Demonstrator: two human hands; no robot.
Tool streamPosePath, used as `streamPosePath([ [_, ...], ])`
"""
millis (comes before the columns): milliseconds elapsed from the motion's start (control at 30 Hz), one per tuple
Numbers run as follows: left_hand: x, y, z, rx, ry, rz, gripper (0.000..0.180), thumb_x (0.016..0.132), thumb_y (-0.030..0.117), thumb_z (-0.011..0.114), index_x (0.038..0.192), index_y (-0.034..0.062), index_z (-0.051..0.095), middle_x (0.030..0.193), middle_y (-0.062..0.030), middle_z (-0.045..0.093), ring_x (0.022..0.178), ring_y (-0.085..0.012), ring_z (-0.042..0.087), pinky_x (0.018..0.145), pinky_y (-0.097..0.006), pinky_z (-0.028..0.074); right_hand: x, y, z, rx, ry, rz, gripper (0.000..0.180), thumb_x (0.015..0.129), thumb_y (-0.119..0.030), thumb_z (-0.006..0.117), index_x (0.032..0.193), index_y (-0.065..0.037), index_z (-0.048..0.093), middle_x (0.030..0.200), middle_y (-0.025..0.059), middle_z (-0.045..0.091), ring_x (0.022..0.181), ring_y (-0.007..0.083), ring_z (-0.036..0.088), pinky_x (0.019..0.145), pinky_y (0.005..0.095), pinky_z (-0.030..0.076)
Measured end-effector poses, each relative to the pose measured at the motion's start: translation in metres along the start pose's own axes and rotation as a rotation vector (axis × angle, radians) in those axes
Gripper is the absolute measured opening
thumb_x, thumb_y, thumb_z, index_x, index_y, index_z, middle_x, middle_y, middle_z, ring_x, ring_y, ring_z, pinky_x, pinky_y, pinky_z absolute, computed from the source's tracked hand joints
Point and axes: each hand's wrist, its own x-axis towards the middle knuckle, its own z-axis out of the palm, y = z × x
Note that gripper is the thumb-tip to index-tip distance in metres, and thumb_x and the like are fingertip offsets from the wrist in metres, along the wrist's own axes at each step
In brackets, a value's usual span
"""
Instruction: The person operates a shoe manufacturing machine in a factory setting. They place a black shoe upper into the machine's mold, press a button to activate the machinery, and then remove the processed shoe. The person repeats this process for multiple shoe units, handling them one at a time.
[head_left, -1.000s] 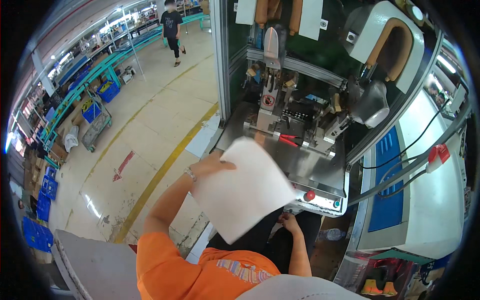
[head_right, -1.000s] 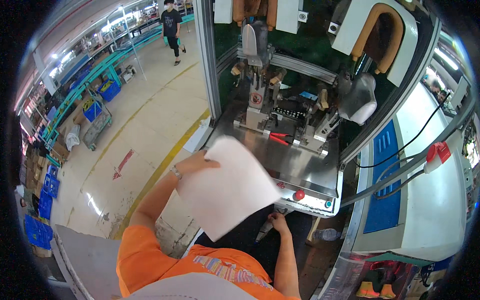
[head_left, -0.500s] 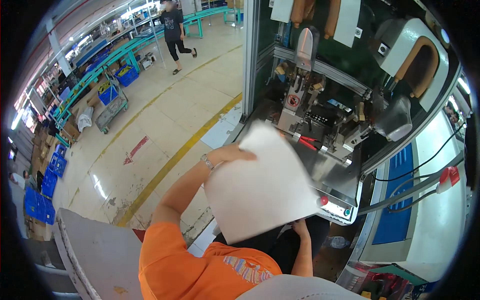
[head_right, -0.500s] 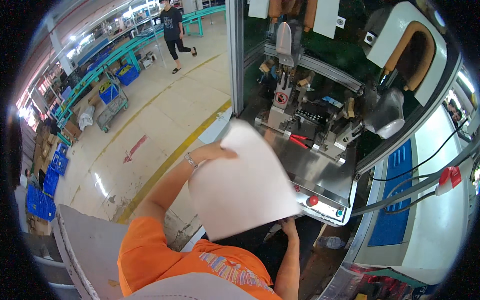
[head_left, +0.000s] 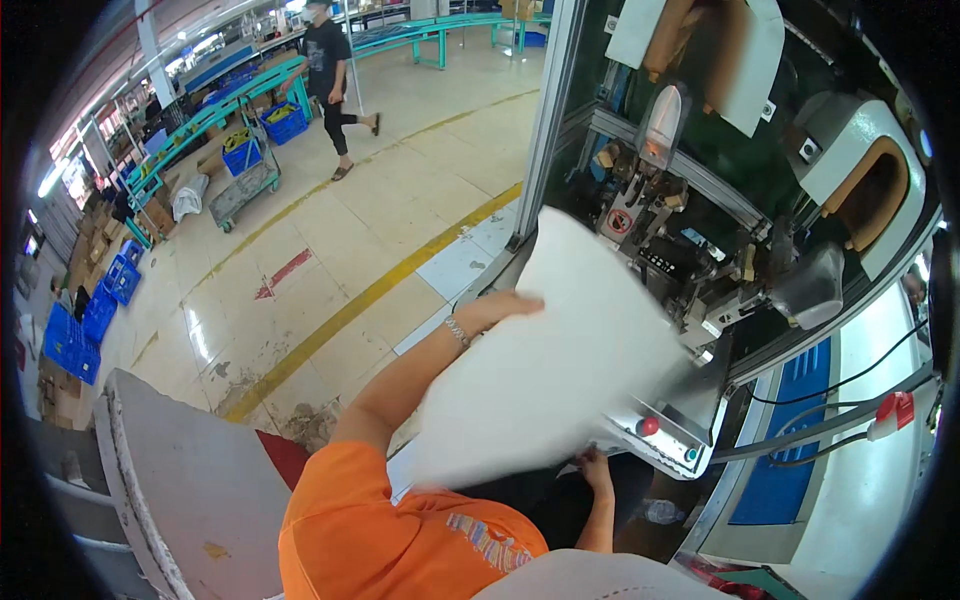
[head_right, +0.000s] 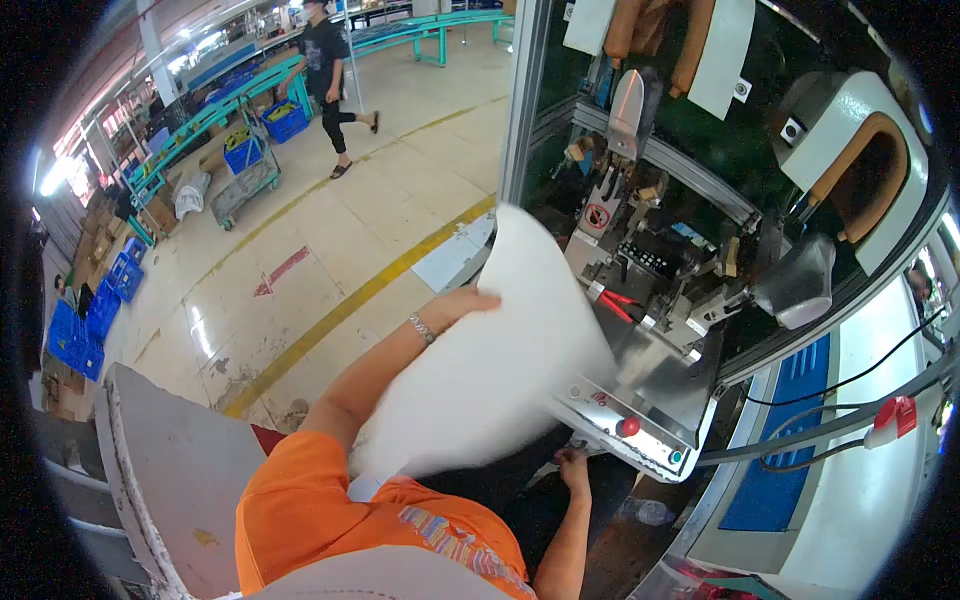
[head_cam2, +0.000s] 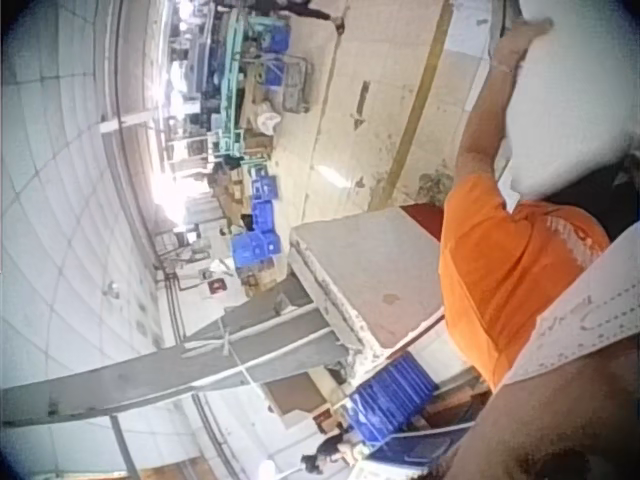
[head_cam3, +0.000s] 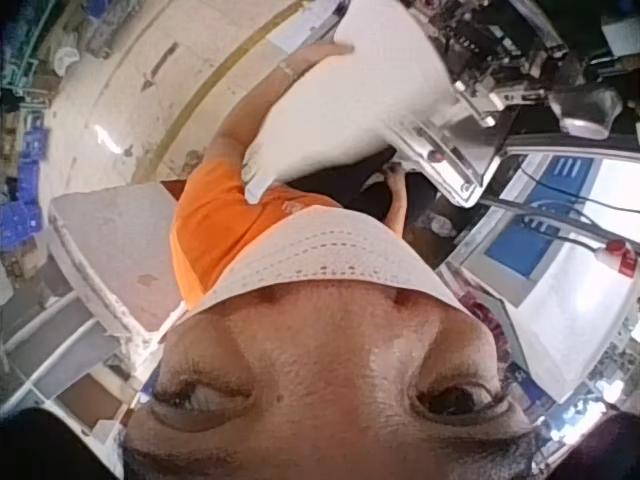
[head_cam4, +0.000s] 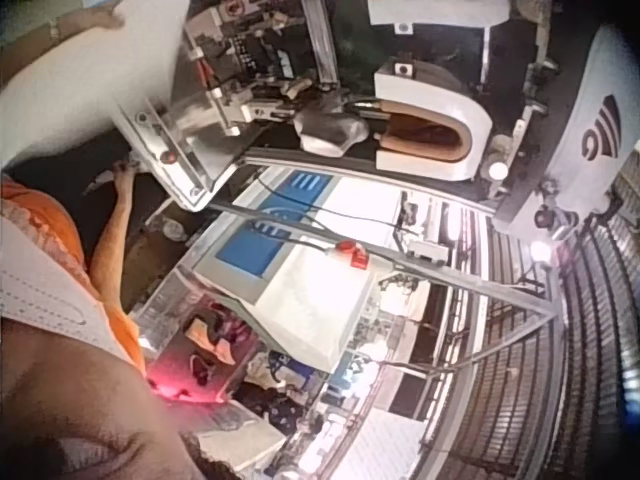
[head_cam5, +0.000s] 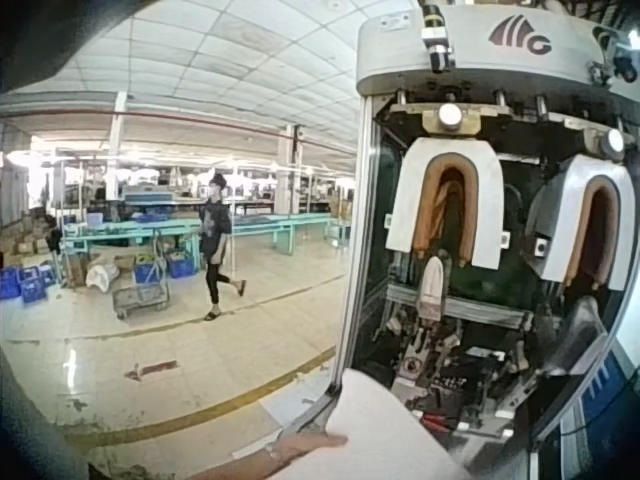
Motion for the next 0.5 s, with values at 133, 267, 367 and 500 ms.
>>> streamPosePath([
  [133, 0.006, 0.007, 0.019, 0.563, -0.160, 0.068, 0.059, 0.071, 0.044, 0.070, 0.106, -0.0024, 0.057, 0.098, -0.0128, 0.062, 0.085, -0.0187, 0.060, 0.077, -0.028, 0.047, 0.003, 0.012, 0.006, 0.630, -0.214, 0.305, 0.041, 0.085, -0.007, 0.050, 0.123, 0.001, 0.041, 0.123, 0.0176, 0.046, 0.108, 0.0223, 0.049, 0.089, 0.0375, 0.044],
  [267, 0.014, 0.008, 0.024, 1.007, -0.005, -0.100, 0.070, 0.066, 0.047, 0.072, 0.110, -0.0044, 0.053, 0.106, -0.0167, 0.059, 0.094, -0.0251, 0.059, 0.080, -0.032, 0.046, 0.004, 0.016, 0.008, -0.145, -0.070, -0.103, 0.042, 0.085, -0.009, 0.050, 0.125, 0.000, 0.039, 0.122, 0.0152, 0.046, 0.112, 0.0246, 0.046, 0.093, 0.0394, 0.040],
  [367, 0.015, 0.000, 0.021, 0.351, -0.123, -0.013, 0.069, 0.073, 0.039, 0.070, 0.121, -0.0040, 0.044, 0.113, -0.0148, 0.056, 0.099, -0.0238, 0.056, 0.085, -0.032, 0.045, -0.002, 0.005, 0.001, -0.015, -0.079, 0.000, 0.021, 0.078, 0.002, 0.048, 0.099, 0.003, 0.051, 0.096, 0.0134, 0.055, 0.086, 0.0212, 0.055, 0.077, 0.0327, 0.046],
  [500, 0.023, -0.010, 0.028, 0.233, -0.252, 0.075, 0.059, 0.076, 0.029, 0.069, 0.118, -0.0049, 0.047, 0.108, -0.0133, 0.058, 0.096, -0.0219, 0.056, 0.084, -0.030, 0.044, -0.005, -0.012, -0.001, 0.265, -0.086, 0.335, 0.012, 0.076, 0.004, 0.049, 0.085, 0.002, 0.057, 0.077, 0.0091, 0.060, 0.072, 0.0185, 0.058, 0.072, 0.0280, 0.046],
])
